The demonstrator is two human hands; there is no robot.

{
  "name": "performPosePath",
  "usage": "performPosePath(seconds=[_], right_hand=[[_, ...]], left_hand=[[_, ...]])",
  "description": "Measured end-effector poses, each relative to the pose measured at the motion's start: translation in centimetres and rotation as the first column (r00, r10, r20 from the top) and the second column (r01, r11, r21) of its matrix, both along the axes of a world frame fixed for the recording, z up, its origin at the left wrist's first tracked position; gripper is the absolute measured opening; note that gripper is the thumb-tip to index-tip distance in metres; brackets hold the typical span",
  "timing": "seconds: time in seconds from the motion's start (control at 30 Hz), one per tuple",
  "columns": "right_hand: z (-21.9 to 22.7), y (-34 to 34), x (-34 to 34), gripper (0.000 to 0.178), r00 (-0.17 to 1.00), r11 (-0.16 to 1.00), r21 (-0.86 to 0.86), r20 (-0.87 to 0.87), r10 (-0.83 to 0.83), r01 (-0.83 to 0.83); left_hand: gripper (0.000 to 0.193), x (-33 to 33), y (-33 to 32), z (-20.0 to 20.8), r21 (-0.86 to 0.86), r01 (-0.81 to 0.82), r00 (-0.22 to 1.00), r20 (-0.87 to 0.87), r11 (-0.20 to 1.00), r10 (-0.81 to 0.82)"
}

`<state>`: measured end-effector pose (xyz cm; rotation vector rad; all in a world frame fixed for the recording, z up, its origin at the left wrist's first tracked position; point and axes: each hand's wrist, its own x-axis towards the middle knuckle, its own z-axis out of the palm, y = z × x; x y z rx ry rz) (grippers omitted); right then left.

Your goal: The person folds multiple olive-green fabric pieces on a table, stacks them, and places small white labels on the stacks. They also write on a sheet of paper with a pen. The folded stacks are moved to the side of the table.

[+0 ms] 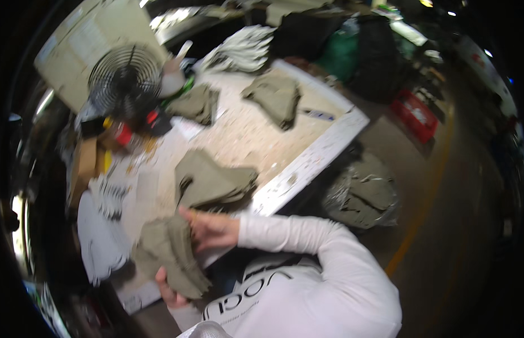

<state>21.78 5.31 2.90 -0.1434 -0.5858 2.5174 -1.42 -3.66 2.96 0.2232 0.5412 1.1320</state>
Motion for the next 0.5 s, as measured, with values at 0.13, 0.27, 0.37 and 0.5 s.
performPosePath(seconds=[0.13, 0.27, 0.37, 0.5], right_hand=[[1.3, 1.2, 1.0, 0.066, 0.989, 0.997, 0.001, 0.122, -0.082, 0.082], [2.9, 2.8, -0.2, 0.076, 0.986, 0.956, 0.283, 0.121, -0.115, 0.077], [5.1, 3.2, -0.6, 0.087, 0.961, 0.844, 0.536, 0.227, -0.156, 0.01], [8.6, 3.1, -0.7, 0.09, 0.971, 0.462, 0.882, 0.181, -0.155, -0.09]], left_hand=[[0.054, -1.7, -0.3, 1.1, -0.154, 0.144, 0.944, -0.275, 0.978, -0.182], [0.062, -1.1, -0.3, 2.0, -0.232, 0.298, 0.842, -0.393, 0.926, -0.37], [0.068, 0.3, -0.3, 3.2, -0.206, 0.361, 0.841, -0.35, 0.91, -0.413], [0.073, 0.7, -1.0, 5.1, -0.173, 0.327, 0.926, -0.135, 0.929, -0.351]])
